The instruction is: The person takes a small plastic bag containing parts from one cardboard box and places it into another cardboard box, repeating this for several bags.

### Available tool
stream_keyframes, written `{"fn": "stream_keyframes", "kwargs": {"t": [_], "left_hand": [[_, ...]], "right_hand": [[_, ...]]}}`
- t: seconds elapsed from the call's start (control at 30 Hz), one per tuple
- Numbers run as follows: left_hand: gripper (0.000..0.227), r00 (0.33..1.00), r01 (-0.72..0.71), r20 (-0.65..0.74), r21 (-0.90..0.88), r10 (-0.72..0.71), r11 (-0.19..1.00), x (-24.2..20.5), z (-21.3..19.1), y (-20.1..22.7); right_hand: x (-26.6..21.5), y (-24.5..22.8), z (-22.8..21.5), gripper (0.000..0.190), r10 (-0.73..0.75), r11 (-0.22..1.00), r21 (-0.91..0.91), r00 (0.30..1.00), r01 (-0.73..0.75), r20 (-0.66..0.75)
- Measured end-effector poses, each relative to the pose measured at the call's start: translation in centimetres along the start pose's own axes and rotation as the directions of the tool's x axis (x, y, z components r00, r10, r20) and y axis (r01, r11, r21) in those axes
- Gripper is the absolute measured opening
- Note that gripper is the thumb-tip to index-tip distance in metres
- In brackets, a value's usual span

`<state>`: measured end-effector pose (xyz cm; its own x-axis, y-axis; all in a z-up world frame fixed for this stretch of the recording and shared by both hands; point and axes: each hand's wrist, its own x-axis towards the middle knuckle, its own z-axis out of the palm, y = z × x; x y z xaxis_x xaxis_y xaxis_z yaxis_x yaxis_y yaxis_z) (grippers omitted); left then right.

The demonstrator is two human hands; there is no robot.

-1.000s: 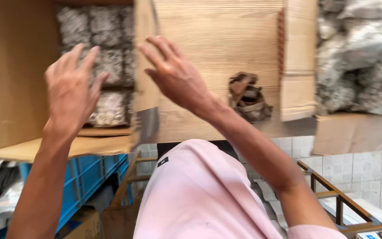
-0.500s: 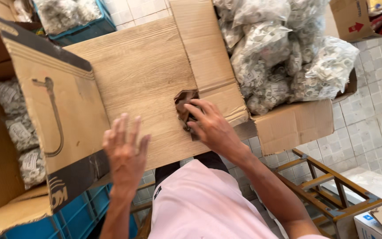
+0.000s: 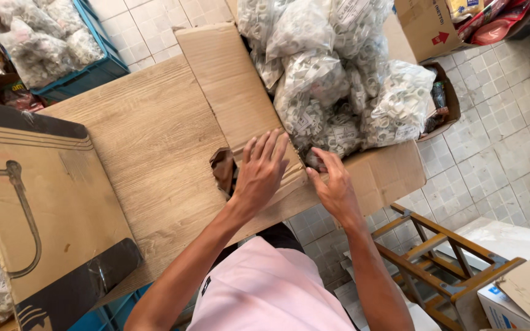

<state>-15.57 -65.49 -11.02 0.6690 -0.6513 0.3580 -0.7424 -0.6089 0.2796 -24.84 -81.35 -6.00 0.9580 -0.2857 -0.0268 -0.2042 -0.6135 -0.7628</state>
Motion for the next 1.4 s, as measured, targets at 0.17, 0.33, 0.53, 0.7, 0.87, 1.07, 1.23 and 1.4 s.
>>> {"fn": "stream_keyframes", "kwargs": {"t": [0.17, 0.33, 0.53, 0.7, 0.87, 1.07, 1.23, 1.4], "left_hand": [[0.089, 0.933, 0.309, 0.196, -0.003, -0.303, 0.951, 6.9, 6.0, 0.9], [0.069, 0.826, 0.494, 0.279, 0.056, -0.489, 0.867, 8.7, 10.9, 1.0], [0.054, 0.940, 0.304, -0.187, 0.088, -0.284, 0.949, 6.3, 9.1, 4.3], [0.046, 0.984, 0.120, -0.145, 0.084, -0.107, 0.989, 2.5, 8.8, 7.2], [0.058, 0.993, -0.064, -0.096, 0.060, 0.069, 0.996, 1.6, 6.9, 6.7], [0.037, 0.920, -0.306, -0.255, 0.001, 0.296, 0.952, 1.4, 0.5, 5.3], [0.031, 0.888, -0.340, -0.318, 0.033, 0.332, 0.940, -2.7, -4.0, 2.4], [0.040, 0.933, -0.035, -0.345, -0.372, -0.103, 0.928, -9.6, -10.0, 0.3]], "right_hand": [[4.4, 3.9, 0.8, 0.041, 0.148, 0.971, 0.187, 0.989, -0.149, 0.015], [7.7, 8.6, 3.0, 0.041, 0.239, 0.869, 0.432, 0.969, -0.243, 0.064], [8.9, 6.7, 2.6, 0.062, 0.336, 0.763, 0.528, 0.927, -0.372, 0.167], [8.1, 6.5, 2.3, 0.040, 0.507, 0.697, 0.571, 0.861, -0.434, 0.035], [6.2, 6.8, 0.2, 0.018, 0.644, 0.424, 0.784, 0.760, -0.452, 0.090], [2.1, 7.0, -1.8, 0.011, 0.337, 0.238, 0.878, 0.883, -0.415, 0.326], [0.7, 5.4, 0.0, 0.050, 0.175, 0.490, 0.746, 0.889, -0.451, 0.423], [-1.0, -0.9, 3.6, 0.094, -0.120, 0.582, 0.713, 0.826, -0.391, 0.551]]}}
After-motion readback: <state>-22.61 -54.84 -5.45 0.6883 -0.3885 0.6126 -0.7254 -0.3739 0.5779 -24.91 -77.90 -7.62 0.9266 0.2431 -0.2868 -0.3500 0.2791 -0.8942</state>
